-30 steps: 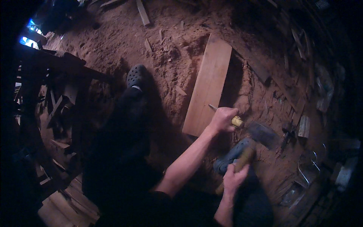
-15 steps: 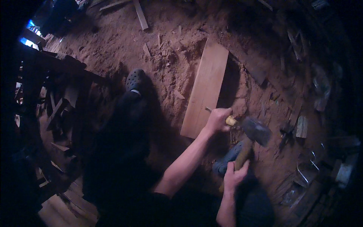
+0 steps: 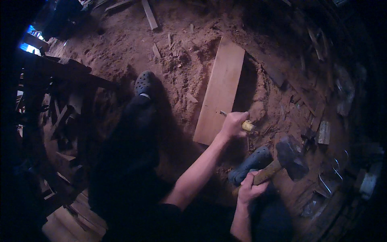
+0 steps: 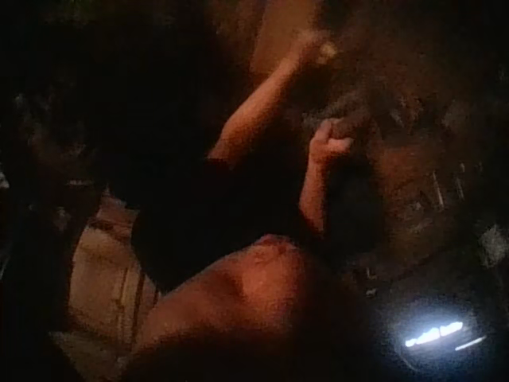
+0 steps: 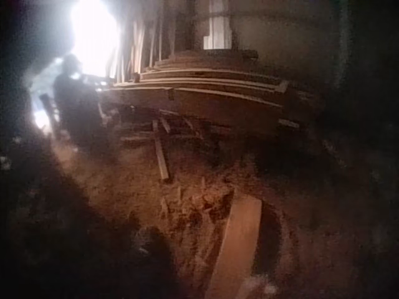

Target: The person uses a chisel and hammer to carve a rectangular wooden plank placed on the floor. They repeatedly strike the chisel to remove wood chips and shape the plank.

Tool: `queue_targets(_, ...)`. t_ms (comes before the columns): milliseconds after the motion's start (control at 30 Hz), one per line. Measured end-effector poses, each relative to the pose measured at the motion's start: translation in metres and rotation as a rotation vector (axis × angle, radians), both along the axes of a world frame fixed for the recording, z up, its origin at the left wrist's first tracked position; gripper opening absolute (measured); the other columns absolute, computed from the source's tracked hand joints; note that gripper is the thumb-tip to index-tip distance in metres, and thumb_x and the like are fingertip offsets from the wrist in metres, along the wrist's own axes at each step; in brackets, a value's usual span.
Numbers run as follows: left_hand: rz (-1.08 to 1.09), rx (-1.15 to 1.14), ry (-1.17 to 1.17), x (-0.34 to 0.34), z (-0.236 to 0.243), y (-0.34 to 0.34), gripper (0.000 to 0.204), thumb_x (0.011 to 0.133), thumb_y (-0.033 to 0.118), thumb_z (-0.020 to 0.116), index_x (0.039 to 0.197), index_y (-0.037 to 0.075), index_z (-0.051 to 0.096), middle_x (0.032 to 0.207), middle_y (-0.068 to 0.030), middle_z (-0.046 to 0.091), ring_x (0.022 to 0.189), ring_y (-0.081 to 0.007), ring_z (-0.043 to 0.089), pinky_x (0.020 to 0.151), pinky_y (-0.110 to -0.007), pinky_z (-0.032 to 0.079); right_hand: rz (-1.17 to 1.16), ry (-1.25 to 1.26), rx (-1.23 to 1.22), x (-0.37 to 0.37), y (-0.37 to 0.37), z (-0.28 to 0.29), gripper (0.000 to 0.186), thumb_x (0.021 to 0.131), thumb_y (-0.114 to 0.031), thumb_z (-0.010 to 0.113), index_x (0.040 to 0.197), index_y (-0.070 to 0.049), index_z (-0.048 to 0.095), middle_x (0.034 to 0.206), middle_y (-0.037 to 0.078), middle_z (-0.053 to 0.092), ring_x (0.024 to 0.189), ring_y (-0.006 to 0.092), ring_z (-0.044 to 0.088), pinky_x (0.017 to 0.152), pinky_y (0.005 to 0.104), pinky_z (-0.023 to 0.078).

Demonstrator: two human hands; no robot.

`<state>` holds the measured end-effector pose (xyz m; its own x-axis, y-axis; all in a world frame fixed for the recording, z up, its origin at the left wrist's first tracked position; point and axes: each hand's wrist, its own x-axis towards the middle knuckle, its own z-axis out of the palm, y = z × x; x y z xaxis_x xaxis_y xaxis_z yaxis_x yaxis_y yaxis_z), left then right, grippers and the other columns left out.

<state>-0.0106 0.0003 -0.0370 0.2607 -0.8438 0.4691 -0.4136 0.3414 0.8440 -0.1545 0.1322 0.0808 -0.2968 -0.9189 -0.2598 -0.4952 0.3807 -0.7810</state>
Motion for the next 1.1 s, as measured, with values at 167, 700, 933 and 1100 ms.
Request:
queue_targets(167, -0.03, 0.012, 0.04, 0.001, 0.004, -0.002, 0.038, 0.049, 0.026, 0.069, 0.067, 0.006, 0.042, 0.058, -0.0144, 0.046, 0.059, -0.0355, 0.051, 0.052, -0.042, 0.04, 0.25, 0.431, -0.084, -0.001, -0.011, -0.01, 0.052, 0.071, -0.013, 0.058, 0.114, 0.012, 0.043, 0.106, 0.029, 0.053, 0.1, 0.0387, 0.052, 0.085, 0.0378, 0.042)
queue_targets(700, -0.054, 0.071, 0.147, 0.004, 0.012, 0.006, 0.03, 0.056, 0.019, 0.066, 0.065, 0.003, 0.043, 0.057, -0.0174, 0.046, 0.058, -0.0369, 0.05, 0.049, -0.04, 0.037, 0.293, 0.204, 0.041, -0.014, -0.005, -0.002, 0.061, 0.075, -0.018, 0.064, 0.123, 0.009, 0.037, 0.108, 0.024, 0.052, 0.096, 0.031, 0.053, 0.084, 0.0342, 0.042)
queue_targets(933, -0.074, 0.123, 0.143, 0.013, 0.022, 0.007, 0.028, 0.056, 0.017, 0.066, 0.068, 0.002, 0.046, 0.064, -0.0199, 0.052, 0.066, -0.0382, 0.054, 0.053, -0.04, 0.04, 0.294, -0.06, 0.166, 0.006, -0.018, 0.011, 0.07, 0.075, -0.008, 0.064, 0.131, 0.001, 0.022, 0.074, 0.008, 0.052, 0.047, 0.0124, 0.05, 0.04, 0.0256, 0.042)
queue_targets(1100, -0.138, 0.125, 0.095, 0.01, 0.02, 0.003, 0.028, 0.053, 0.019, 0.066, 0.071, 0.005, 0.052, 0.065, -0.0185, 0.055, 0.066, -0.0374, 0.055, 0.055, -0.042, 0.043, 0.126, -0.048, 0.365, 0.008, -0.026, 0.01, 0.076, 0.073, -0.012, 0.065, 0.132, 0.001, 0.019, 0.08, 0.013, 0.054, 0.041, 0.0156, 0.048, 0.035, 0.0294, 0.04)
